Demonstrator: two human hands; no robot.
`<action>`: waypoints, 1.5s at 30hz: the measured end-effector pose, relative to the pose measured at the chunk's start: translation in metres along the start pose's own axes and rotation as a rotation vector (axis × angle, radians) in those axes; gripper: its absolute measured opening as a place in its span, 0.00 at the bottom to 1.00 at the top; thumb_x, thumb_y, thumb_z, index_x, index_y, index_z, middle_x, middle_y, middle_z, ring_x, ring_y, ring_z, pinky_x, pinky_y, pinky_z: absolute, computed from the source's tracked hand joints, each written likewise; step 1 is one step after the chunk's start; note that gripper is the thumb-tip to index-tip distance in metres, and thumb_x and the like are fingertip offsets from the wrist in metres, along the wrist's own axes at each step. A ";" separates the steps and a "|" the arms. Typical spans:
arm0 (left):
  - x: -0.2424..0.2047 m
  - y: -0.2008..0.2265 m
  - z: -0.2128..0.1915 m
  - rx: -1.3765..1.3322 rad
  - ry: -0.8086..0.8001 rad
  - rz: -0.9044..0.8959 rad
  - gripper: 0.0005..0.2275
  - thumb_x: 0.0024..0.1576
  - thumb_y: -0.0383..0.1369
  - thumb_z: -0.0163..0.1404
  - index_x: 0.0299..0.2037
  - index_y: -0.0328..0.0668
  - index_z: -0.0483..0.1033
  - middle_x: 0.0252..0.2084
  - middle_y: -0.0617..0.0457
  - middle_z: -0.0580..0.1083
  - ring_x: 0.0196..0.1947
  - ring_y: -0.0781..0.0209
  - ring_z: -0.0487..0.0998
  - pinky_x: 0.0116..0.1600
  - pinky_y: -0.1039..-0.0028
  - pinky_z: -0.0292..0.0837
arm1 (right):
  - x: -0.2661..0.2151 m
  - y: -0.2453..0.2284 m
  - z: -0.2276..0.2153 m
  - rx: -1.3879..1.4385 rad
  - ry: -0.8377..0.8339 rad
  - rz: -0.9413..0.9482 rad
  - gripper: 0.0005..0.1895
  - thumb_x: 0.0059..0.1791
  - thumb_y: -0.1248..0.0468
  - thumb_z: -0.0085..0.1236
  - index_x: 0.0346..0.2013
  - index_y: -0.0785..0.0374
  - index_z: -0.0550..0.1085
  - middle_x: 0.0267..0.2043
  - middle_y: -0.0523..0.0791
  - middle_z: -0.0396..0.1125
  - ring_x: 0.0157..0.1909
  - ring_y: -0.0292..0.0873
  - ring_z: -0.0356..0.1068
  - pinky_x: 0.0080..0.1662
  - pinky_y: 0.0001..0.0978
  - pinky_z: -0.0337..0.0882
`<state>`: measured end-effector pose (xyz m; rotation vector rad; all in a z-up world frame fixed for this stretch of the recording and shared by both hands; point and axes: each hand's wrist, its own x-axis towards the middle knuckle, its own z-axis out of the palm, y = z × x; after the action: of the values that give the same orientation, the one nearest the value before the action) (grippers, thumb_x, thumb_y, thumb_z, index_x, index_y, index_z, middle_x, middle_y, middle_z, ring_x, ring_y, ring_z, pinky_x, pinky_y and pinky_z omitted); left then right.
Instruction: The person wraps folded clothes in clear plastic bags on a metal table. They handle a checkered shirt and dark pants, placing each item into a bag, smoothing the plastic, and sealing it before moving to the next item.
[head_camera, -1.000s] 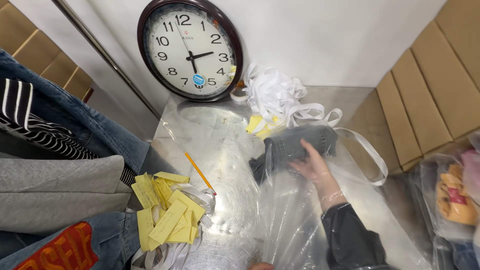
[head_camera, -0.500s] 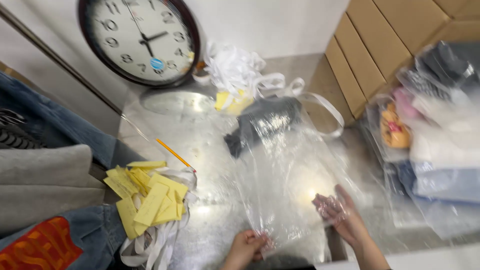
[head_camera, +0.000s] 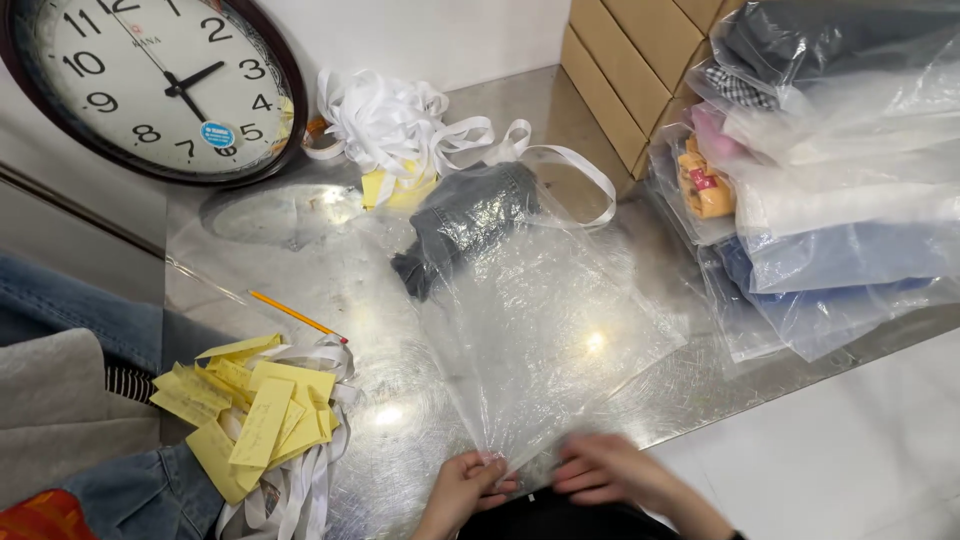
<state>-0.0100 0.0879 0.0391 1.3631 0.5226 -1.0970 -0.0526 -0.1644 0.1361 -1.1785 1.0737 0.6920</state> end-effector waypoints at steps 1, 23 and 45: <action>-0.002 0.001 0.000 -0.039 -0.014 0.004 0.09 0.61 0.31 0.60 0.46 0.33 0.81 0.41 0.40 0.86 0.41 0.54 0.90 0.42 0.74 0.85 | 0.002 0.007 0.017 0.082 -0.209 0.017 0.27 0.51 0.51 0.55 0.54 0.71 0.79 0.54 0.61 0.79 0.54 0.56 0.78 0.55 0.44 0.75; 0.028 0.018 -0.130 0.802 0.446 0.368 0.11 0.46 0.33 0.62 0.36 0.68 0.83 0.30 0.68 0.85 0.28 0.77 0.86 0.38 0.87 0.82 | 0.143 -0.074 -0.165 -1.054 0.594 -1.291 0.39 0.45 0.51 0.66 0.71 0.45 0.66 0.69 0.41 0.64 0.68 0.43 0.67 0.58 0.36 0.73; -0.068 0.187 -0.073 0.931 0.078 -0.073 0.25 0.50 0.60 0.53 0.54 0.68 0.87 0.58 0.67 0.83 0.57 0.71 0.81 0.67 0.79 0.66 | 0.040 -0.174 -0.102 -1.441 -0.468 -0.383 0.24 0.61 0.44 0.54 0.25 0.49 0.71 0.23 0.31 0.57 0.26 0.29 0.55 0.35 0.24 0.58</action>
<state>0.1392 0.1492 0.1767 2.2028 0.0893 -1.4259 0.0859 -0.3143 0.1637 -2.1629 -0.2365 1.3982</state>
